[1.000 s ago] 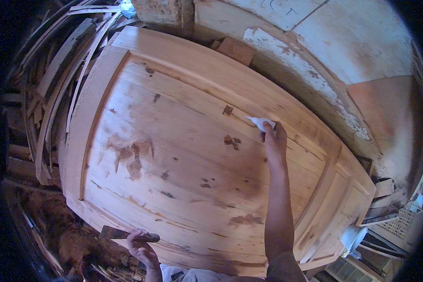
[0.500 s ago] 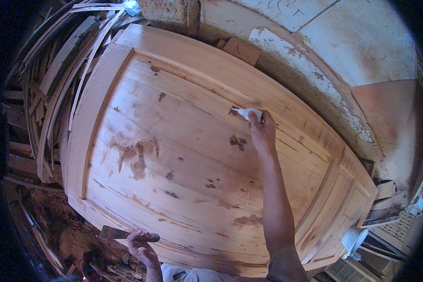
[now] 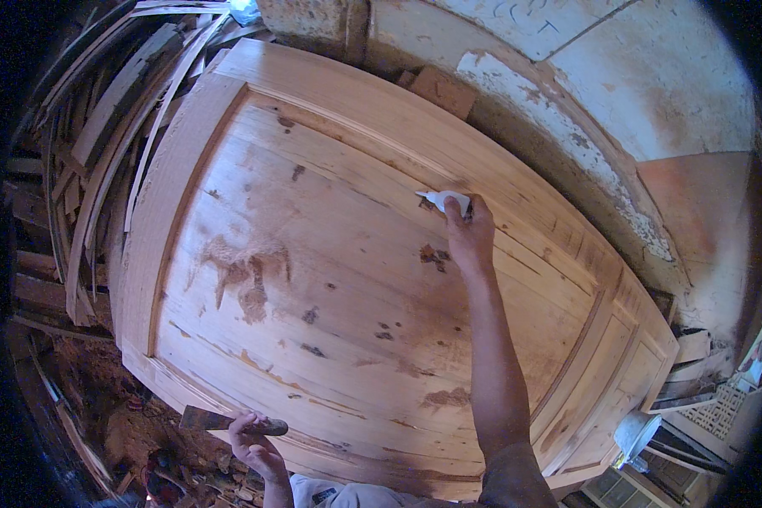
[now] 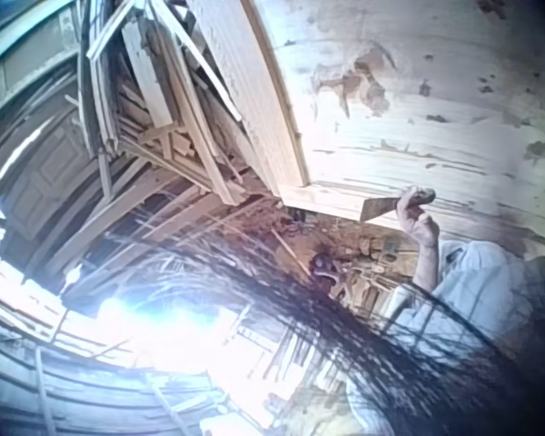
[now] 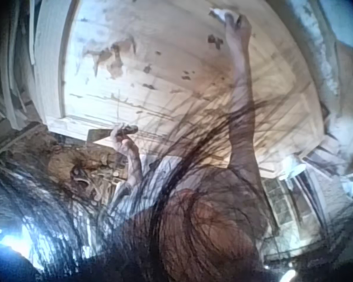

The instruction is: The person is applying glue from a bottle into the joints and gaps of a wooden door, then uses a putty knife to spread the glue and a scraper to level it.

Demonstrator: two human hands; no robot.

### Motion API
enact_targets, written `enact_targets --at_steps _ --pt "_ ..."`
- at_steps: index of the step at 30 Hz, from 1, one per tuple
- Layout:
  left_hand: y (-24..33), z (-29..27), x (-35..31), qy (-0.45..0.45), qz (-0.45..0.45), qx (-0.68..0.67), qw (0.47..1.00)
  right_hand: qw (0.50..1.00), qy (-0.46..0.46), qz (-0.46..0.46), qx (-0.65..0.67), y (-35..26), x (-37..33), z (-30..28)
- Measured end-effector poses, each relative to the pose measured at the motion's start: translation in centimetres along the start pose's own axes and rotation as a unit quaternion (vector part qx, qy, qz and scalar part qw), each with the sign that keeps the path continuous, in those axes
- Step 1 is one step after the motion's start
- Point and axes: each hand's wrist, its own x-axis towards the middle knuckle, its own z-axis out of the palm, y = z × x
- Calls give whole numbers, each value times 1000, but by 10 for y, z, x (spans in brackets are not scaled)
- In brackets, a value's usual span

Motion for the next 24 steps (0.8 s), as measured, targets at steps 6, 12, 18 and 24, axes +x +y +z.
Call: enact_targets --at_steps 6,12,18,24 --pt "2 0 1 5 -3 0 1000 998 3 -27 -55 -1 7 9" --pt "2 0 2 11 0 0 1000 997 12 -33 -72 -3 11 15" --pt "4 1 5 8 7 -10 1000 996 16 -25 -86 2 13 14" --pt "0 -4 3 19 -4 -8 1000 999 -11 8 -38 -10 7 18"
